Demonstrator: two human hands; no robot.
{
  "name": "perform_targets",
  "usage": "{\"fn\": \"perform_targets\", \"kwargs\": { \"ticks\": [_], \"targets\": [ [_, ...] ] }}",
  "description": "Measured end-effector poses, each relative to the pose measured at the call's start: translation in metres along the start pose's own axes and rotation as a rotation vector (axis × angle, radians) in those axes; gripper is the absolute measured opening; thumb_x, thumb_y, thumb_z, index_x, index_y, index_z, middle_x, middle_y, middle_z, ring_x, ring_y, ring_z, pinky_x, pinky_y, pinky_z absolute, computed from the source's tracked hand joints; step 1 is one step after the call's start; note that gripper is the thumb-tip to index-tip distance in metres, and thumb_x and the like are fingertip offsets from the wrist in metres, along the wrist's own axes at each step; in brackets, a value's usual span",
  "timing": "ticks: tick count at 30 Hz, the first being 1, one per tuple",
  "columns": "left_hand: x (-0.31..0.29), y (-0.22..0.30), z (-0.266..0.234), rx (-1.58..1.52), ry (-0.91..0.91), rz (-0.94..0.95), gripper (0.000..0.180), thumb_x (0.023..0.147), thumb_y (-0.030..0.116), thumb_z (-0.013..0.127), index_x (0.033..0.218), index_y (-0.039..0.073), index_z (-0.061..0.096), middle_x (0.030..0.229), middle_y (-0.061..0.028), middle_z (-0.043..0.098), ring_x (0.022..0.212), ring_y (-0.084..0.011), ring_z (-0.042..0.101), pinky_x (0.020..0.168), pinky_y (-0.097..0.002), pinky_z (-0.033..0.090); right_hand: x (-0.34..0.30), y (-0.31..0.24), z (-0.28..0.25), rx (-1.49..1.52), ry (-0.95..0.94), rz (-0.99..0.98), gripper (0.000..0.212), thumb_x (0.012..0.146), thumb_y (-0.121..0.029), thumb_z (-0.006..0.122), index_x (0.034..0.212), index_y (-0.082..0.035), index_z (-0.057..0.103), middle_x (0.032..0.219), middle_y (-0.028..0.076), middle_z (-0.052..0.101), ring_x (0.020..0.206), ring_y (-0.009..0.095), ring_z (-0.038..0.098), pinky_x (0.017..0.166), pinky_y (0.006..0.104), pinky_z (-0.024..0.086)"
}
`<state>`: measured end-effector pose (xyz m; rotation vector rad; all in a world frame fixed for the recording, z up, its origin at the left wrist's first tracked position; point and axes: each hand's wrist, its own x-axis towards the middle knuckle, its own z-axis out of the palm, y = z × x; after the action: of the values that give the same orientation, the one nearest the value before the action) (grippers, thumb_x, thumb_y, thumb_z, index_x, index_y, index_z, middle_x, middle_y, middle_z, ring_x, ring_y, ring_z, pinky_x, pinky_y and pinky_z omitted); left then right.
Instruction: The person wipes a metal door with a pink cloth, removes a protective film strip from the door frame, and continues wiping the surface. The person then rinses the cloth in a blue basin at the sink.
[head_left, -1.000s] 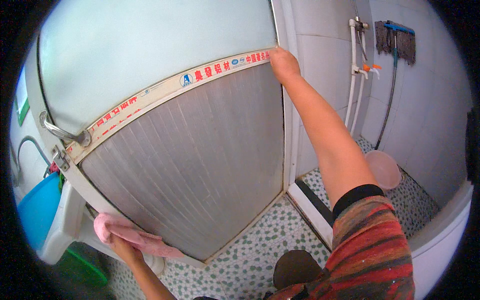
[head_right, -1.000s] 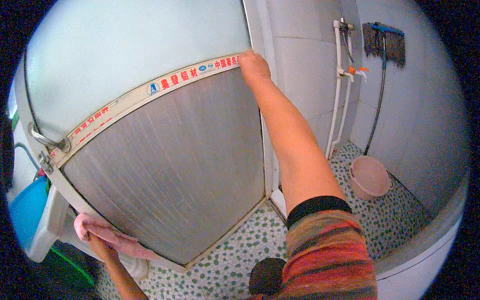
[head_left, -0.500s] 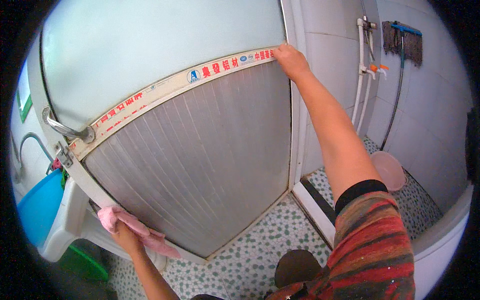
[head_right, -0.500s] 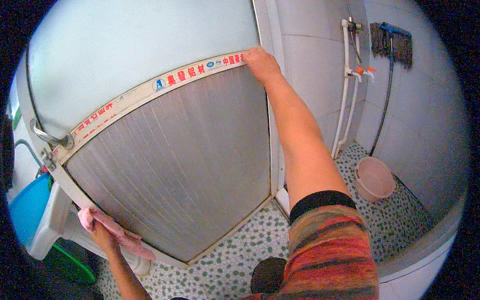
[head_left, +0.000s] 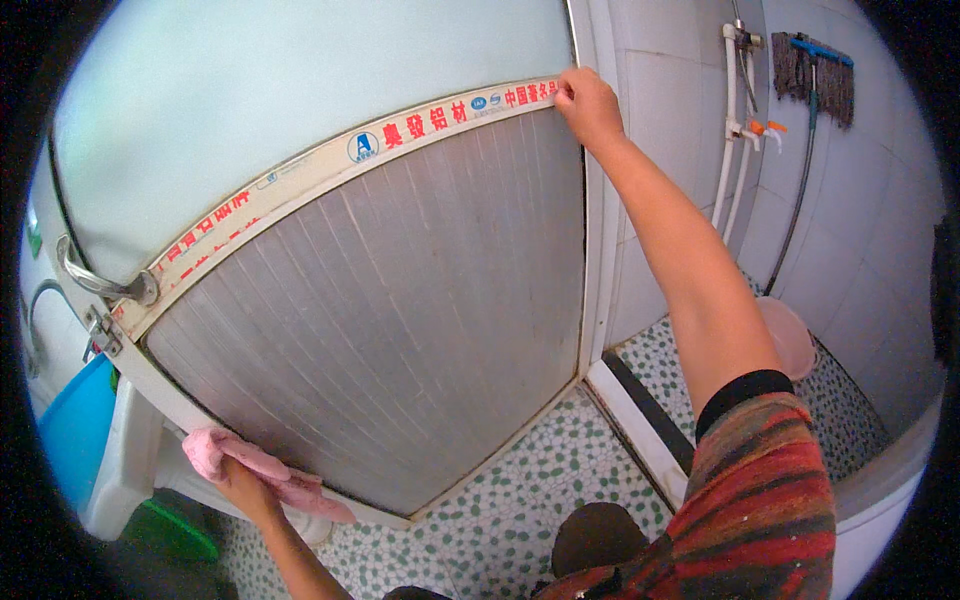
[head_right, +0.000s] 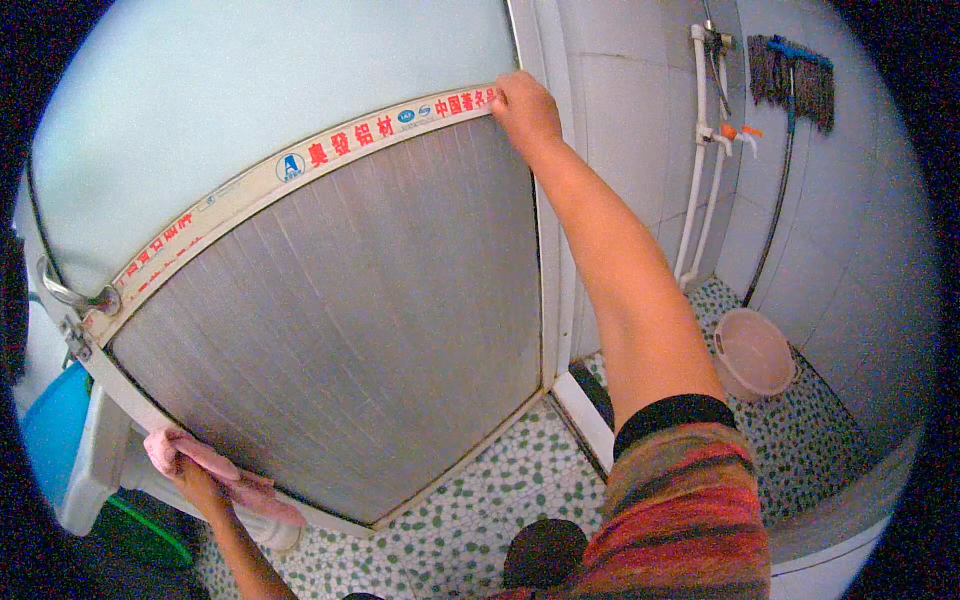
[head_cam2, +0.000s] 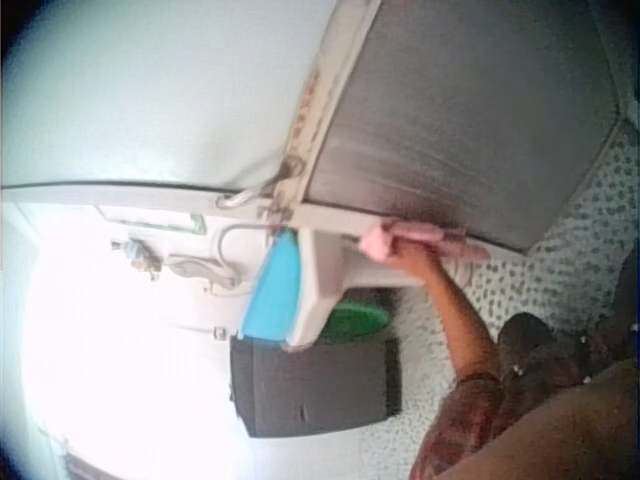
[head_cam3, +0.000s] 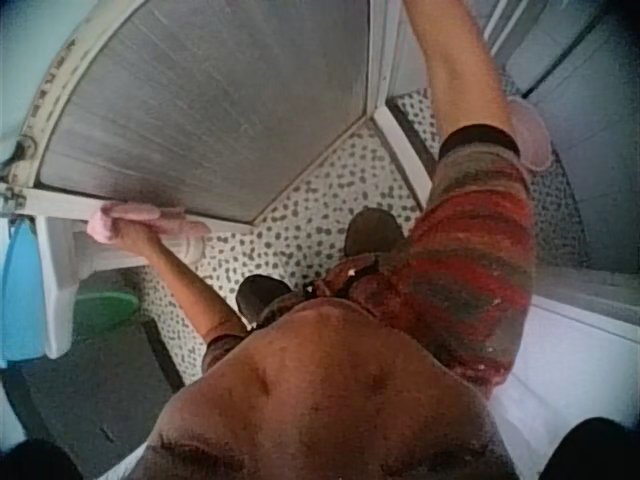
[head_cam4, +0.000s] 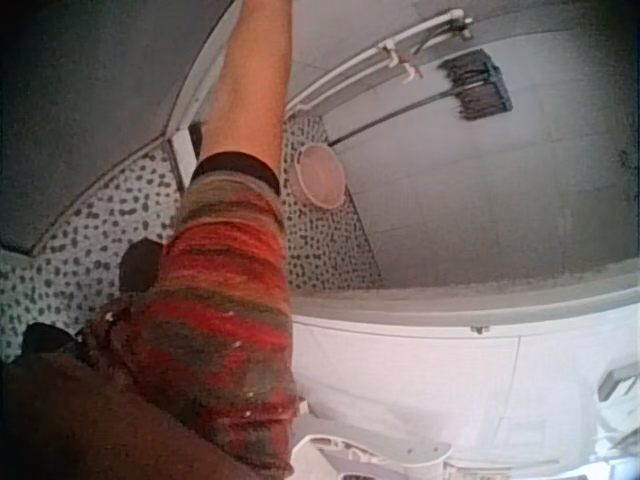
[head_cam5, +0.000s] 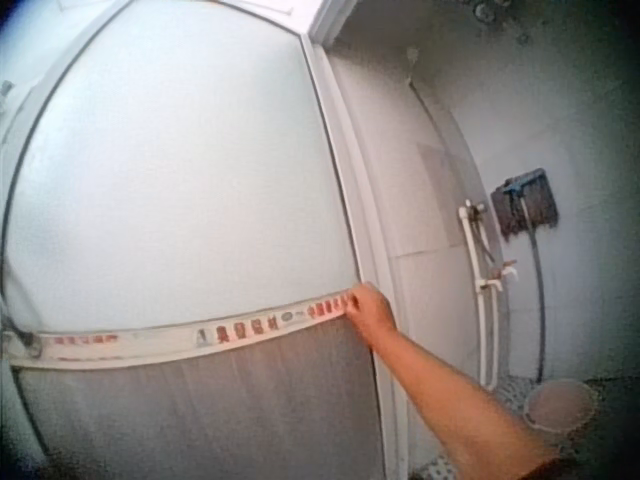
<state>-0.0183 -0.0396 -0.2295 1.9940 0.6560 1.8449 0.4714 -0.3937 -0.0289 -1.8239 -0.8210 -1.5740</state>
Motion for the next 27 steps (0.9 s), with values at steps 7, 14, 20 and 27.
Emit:
{"fn": "perform_targets", "kwargs": {
  "ticks": [7,14,20,27],
  "targets": [
    [-0.001,-0.014,0.0,-0.017,-0.001,-0.204,0.024,0.092,0.023,0.044,0.111,0.008,0.046,0.11,-0.007,0.047,0.101,-0.021,0.046,0.09,-0.0322,0.036,-0.006,0.001,-0.019,0.898,-0.167,0.976,0.013,0.083,-0.014,0.057,0.081,-0.001,0.054,0.075,0.011,0.057,0.065,0.02,0.059,0.06,0.0335,0.054],
    [0.006,0.001,-0.001,0.072,-0.044,0.096,0.017,0.091,0.02,0.044,0.1,0.007,0.05,0.1,-0.0058,0.049,0.095,-0.0193,0.047,0.086,-0.0302,0.038,0.017,0.009,0.003,1.332,-0.121,1.298,0.008,0.083,-0.006,0.056,0.082,0.001,0.054,0.071,0.011,0.056,0.053,0.016,0.056,0.045,0.0253,0.052],
    [0.005,0.028,0.004,-0.016,0.0,0.109,0.007,0.085,0.014,0.047,0.089,0.008,0.049,0.088,-0.0038,0.044,0.084,-0.0166,0.045,0.08,-0.0287,0.039,0.031,0.014,0.019,1.306,-0.05,1.486,0.002,0.081,0.0,0.055,0.081,0.001,0.055,0.068,0.009,0.056,0.048,0.013,0.054,0.037,0.0212,0.047],
    [0.0,0.03,0.003,-0.018,0.016,-0.039,0.007,0.085,0.011,0.045,0.087,0.009,0.052,0.087,-0.0037,0.047,0.084,-0.0174,0.047,0.078,-0.0286,0.039,0.04,0.0,0.021,1.026,0.062,1.414,0.001,0.078,0.003,0.056,0.078,0.003,0.055,0.069,0.012,0.057,0.048,0.011,0.052,0.033,0.0177,0.04]
  ]
}}
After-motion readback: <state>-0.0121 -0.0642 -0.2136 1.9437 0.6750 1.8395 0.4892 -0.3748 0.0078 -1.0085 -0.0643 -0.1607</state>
